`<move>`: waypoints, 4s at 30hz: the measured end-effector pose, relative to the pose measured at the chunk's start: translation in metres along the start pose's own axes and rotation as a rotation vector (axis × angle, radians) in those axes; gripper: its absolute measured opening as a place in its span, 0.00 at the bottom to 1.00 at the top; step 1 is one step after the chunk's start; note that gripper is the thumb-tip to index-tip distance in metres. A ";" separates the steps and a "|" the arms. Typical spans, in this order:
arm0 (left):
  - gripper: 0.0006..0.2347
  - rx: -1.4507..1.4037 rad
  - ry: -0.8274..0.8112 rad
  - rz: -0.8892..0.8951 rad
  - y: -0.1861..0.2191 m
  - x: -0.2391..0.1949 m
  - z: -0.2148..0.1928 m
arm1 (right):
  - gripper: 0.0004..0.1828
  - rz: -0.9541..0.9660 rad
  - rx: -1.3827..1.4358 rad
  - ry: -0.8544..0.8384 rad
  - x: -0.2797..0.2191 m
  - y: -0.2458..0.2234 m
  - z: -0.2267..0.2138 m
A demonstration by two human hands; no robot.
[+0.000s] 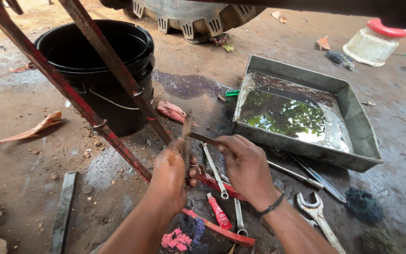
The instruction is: The person sits on the ground and uses a flat metal file to scrape and clean a long, threaded metal rod. They repeatedly rub the file along the rod's surface to remove dirt or rust, occasionally turning the rod to access different sections.
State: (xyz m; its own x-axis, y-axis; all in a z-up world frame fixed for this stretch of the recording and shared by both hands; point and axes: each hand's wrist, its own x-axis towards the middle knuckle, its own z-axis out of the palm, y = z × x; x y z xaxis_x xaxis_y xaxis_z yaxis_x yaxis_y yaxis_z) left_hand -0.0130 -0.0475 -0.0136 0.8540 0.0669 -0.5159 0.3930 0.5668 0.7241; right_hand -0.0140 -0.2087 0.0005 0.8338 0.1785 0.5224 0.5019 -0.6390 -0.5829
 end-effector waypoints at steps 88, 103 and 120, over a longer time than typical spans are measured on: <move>0.14 0.566 -0.008 0.037 -0.002 -0.014 0.020 | 0.04 -0.243 -0.102 0.099 0.003 0.025 -0.021; 0.13 0.580 -0.031 0.008 0.006 -0.017 0.023 | 0.05 -0.195 -0.102 0.087 0.004 0.019 -0.017; 0.14 0.461 -0.050 0.064 -0.004 -0.019 0.028 | 0.04 -0.139 -0.068 0.038 0.002 0.018 -0.014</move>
State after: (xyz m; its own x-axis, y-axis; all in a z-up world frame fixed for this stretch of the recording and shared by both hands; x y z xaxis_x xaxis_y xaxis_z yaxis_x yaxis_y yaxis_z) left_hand -0.0214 -0.0739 0.0063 0.8923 0.0440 -0.4492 0.4399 0.1379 0.8874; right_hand -0.0059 -0.2303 -0.0004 0.7474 0.2412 0.6190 0.5942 -0.6593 -0.4606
